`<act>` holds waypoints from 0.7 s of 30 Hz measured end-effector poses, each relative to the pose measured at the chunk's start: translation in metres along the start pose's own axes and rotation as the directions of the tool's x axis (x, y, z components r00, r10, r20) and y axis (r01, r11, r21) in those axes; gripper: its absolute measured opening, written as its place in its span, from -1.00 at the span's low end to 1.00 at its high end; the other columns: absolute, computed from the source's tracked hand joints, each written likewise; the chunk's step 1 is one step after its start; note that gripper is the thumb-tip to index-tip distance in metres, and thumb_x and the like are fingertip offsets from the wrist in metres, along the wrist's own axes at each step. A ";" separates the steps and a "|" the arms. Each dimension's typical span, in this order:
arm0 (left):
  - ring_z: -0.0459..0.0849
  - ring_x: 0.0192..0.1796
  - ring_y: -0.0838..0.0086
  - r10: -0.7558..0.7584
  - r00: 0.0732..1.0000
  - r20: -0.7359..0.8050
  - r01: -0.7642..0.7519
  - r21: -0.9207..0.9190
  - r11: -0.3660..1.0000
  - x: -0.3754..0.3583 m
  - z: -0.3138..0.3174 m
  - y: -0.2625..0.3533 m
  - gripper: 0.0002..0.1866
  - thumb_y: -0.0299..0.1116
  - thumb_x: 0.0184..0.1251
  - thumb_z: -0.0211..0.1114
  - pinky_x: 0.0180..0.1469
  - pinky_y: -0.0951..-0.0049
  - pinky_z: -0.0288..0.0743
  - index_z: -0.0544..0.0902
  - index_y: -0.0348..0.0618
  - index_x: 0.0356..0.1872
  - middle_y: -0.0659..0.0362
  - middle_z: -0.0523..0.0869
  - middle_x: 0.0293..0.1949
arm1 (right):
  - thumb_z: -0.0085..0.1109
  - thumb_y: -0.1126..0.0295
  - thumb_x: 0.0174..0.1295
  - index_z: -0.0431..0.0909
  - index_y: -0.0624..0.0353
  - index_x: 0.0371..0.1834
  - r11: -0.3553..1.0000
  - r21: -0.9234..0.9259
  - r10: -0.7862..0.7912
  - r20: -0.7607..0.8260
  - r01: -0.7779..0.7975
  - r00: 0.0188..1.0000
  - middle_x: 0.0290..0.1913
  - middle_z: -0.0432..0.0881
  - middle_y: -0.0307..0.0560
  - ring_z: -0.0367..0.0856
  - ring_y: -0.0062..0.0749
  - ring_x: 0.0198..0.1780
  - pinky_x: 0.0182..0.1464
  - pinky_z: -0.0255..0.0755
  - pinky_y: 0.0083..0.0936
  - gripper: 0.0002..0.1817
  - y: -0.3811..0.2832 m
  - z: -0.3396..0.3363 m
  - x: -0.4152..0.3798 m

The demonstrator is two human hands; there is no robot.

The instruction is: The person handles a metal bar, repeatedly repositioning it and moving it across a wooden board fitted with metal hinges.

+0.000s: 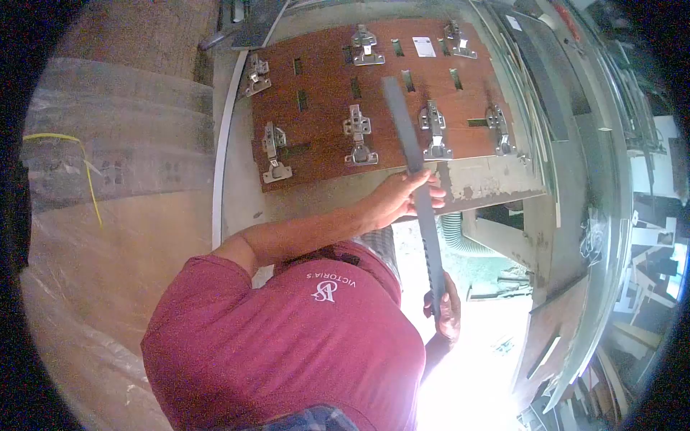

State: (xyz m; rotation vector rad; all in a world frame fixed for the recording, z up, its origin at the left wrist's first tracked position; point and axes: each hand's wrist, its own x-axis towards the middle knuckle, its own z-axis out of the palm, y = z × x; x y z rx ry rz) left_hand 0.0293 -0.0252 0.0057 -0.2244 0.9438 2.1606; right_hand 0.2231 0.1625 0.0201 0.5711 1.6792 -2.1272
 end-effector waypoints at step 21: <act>0.55 -0.01 0.09 -0.106 0.989 0.107 0.116 -0.093 0.989 0.040 0.008 -0.024 -0.58 -0.06 0.26 0.11 0.04 0.12 0.46 0.36 -0.26 -0.12 -0.11 0.52 -0.08 | 0.17 -0.21 -0.03 -0.01 0.28 0.31 0.991 0.130 0.011 -0.012 -0.010 1.000 -0.46 0.41 -0.19 0.35 -0.61 -0.48 -0.48 0.27 -0.68 0.00 0.011 0.014 -0.019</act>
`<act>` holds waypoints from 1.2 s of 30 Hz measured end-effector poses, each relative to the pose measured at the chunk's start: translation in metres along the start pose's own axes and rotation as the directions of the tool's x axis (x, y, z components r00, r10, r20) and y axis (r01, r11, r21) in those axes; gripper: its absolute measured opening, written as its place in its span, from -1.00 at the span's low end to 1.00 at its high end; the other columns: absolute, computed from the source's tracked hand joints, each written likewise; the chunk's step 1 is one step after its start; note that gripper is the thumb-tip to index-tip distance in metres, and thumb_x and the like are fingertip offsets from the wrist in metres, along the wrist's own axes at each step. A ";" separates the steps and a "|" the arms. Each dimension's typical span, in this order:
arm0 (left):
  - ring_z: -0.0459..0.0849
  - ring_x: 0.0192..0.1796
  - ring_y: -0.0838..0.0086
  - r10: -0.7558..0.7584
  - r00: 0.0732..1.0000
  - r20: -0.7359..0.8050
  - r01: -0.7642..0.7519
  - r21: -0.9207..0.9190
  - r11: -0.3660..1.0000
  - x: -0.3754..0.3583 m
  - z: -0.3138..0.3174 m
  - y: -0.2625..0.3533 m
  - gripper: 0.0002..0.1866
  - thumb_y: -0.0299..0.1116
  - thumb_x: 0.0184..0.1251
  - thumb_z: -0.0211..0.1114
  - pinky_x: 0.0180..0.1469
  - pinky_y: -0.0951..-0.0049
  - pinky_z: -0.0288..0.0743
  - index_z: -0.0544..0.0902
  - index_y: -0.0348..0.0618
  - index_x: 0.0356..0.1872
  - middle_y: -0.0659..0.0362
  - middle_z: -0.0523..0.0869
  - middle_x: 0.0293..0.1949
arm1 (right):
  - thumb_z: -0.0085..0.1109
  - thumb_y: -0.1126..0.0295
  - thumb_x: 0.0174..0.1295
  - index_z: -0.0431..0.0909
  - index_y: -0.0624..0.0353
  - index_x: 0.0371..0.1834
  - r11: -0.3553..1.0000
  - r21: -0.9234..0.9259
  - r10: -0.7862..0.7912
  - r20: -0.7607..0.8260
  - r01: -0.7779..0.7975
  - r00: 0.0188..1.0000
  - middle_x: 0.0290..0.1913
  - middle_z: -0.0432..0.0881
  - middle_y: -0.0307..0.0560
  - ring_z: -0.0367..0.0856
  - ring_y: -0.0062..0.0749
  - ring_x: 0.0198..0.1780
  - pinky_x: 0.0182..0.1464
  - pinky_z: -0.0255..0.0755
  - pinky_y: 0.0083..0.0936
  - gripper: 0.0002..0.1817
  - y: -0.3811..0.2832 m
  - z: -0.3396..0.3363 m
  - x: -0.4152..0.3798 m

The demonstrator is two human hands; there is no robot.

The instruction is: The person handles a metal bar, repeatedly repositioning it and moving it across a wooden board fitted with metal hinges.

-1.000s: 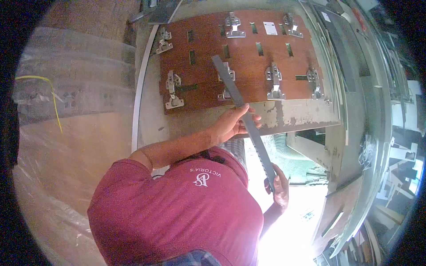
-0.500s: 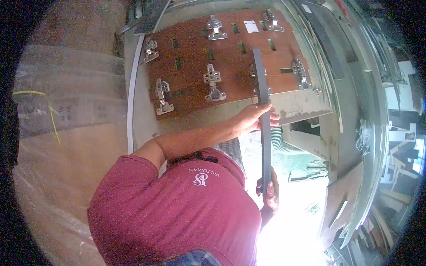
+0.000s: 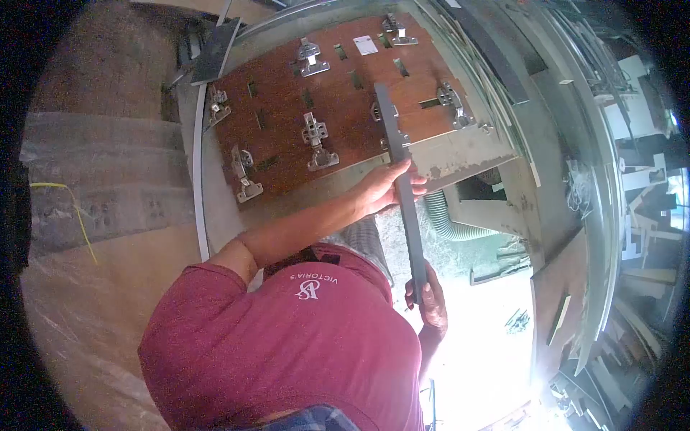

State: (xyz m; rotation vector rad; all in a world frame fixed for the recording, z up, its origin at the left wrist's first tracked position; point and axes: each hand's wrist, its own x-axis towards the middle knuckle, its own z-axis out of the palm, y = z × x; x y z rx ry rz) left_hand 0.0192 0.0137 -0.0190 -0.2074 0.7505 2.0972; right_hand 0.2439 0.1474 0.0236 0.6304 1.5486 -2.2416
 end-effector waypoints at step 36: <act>0.59 -0.11 0.16 -0.127 0.991 -0.038 0.129 0.042 0.991 0.035 0.044 -0.035 -0.55 0.03 0.37 -0.17 -0.08 0.14 0.51 0.28 -0.17 -0.03 0.00 0.54 -0.14 | -0.10 0.09 0.30 0.21 0.15 0.13 0.966 0.164 -0.165 -0.197 0.198 0.966 -0.59 0.25 -0.30 0.21 -0.65 -0.63 -0.59 0.15 -0.73 -0.54 0.003 0.030 0.037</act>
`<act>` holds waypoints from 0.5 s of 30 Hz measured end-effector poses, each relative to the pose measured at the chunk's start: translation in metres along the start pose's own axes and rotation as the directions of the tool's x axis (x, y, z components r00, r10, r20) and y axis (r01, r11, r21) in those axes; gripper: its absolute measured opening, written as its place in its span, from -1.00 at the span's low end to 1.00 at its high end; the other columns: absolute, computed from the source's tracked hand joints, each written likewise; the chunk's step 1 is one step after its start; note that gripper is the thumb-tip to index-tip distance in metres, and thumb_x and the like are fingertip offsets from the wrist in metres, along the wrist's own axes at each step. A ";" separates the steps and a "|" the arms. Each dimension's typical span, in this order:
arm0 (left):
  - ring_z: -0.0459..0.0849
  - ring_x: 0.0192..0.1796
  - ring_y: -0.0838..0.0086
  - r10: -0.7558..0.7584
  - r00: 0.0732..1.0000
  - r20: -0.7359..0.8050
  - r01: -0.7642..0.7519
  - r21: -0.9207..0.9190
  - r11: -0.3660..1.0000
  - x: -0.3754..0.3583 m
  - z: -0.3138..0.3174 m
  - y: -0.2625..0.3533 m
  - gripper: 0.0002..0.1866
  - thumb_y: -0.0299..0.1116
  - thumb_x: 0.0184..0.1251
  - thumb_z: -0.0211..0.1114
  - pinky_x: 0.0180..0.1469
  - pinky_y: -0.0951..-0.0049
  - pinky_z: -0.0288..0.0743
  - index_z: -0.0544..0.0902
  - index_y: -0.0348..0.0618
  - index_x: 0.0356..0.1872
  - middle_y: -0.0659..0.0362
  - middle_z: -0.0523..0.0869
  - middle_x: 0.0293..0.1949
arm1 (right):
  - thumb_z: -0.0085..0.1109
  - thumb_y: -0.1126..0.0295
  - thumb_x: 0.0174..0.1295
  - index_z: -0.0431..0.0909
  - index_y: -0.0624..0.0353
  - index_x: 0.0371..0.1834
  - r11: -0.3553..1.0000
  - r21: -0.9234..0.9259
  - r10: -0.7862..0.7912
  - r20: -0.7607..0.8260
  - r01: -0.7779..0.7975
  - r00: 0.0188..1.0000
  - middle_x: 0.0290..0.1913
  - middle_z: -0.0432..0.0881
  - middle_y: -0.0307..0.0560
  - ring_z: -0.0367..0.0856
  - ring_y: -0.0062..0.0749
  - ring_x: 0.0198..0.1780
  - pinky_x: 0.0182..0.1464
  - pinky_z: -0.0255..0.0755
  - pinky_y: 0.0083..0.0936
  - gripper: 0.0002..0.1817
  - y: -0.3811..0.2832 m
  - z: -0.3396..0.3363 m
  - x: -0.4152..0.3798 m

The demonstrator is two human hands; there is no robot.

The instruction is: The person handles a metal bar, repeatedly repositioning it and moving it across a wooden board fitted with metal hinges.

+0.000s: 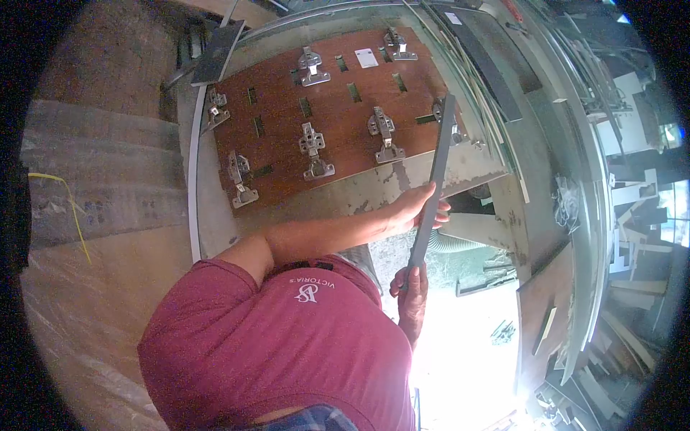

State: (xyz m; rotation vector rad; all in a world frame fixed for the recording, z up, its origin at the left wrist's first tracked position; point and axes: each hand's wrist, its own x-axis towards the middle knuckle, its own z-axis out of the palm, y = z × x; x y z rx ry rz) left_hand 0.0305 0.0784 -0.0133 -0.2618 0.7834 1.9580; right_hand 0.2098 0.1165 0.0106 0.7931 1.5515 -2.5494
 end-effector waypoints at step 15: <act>0.61 -0.46 0.35 0.359 0.932 -0.049 -0.362 -0.081 0.929 0.013 0.003 0.105 -0.60 0.02 0.39 -0.22 -0.32 0.24 0.56 0.31 -0.11 -0.08 0.07 0.57 -0.32 | -0.10 -0.16 0.19 0.01 0.16 0.33 0.930 -0.292 -0.192 0.125 0.221 0.973 -0.35 0.43 -0.13 0.42 -0.65 -0.54 -0.60 0.29 -0.78 -0.21 -0.060 0.067 0.059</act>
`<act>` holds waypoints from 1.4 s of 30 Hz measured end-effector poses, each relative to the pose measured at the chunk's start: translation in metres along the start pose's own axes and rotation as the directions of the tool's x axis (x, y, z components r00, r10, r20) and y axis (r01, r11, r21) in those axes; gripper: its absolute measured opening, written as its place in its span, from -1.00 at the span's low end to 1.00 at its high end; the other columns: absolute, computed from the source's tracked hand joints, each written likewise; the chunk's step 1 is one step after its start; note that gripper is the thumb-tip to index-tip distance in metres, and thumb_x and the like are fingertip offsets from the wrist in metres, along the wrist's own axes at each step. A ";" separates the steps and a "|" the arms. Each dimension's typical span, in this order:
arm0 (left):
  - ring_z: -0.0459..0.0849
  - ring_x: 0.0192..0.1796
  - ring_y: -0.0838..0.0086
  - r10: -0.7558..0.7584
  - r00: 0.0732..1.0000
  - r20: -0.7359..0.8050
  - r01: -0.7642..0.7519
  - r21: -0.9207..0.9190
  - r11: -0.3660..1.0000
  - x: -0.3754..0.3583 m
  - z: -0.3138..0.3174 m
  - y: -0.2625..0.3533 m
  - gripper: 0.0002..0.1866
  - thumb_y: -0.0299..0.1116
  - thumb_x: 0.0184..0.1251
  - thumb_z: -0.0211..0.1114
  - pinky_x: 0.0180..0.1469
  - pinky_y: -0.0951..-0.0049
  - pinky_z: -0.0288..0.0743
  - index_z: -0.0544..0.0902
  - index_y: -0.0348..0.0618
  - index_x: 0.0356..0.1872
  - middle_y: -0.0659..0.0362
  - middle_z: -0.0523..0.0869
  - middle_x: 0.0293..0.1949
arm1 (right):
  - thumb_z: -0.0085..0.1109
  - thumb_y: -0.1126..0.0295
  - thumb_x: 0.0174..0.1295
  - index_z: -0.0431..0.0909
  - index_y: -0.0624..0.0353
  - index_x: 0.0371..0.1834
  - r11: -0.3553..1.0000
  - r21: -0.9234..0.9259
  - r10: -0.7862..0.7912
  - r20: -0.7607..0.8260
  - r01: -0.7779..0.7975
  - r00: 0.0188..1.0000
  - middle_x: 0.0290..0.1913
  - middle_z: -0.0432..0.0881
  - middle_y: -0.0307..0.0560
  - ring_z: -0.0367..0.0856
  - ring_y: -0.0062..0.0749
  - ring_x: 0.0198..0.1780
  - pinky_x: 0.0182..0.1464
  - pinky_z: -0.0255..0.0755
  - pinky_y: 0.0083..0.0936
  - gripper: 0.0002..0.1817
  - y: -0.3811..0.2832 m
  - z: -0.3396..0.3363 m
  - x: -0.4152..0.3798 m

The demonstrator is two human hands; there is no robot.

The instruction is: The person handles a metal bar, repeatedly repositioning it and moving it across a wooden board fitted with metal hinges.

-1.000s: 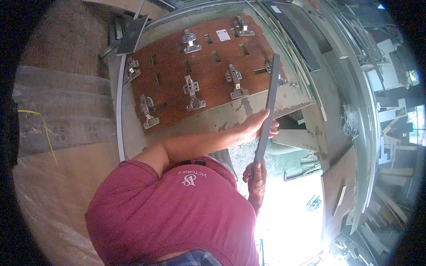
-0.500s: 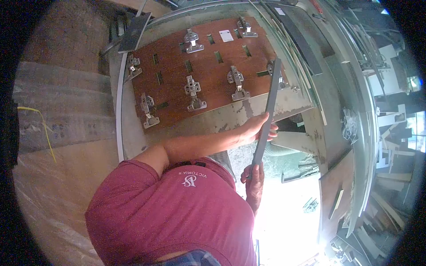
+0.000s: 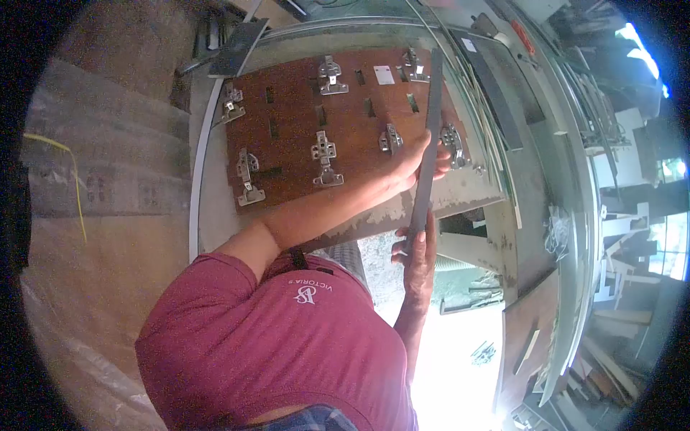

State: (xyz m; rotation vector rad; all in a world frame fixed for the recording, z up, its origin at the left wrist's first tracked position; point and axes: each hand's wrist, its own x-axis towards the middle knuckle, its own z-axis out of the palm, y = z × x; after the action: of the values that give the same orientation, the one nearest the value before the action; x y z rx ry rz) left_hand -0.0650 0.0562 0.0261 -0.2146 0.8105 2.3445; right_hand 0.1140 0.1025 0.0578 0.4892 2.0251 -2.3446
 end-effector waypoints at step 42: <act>0.56 -0.35 0.40 0.182 0.943 -0.279 -0.255 -0.254 0.933 -0.058 -0.077 0.052 -0.57 0.03 0.35 -0.11 -0.27 0.29 0.48 0.34 -0.14 -0.07 0.08 0.53 -0.31 | 0.04 0.00 0.18 0.02 0.24 0.32 0.986 -0.044 0.166 0.339 -0.161 0.926 -0.44 0.46 -0.17 0.39 -0.64 -0.55 -0.55 0.29 -0.75 -0.23 0.021 0.032 0.019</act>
State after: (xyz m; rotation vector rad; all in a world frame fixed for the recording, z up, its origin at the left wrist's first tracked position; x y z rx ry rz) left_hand -0.0559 -0.0520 0.0103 -0.5830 0.6318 2.6836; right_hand 0.0934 0.0722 0.0372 0.2180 1.7703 -2.1373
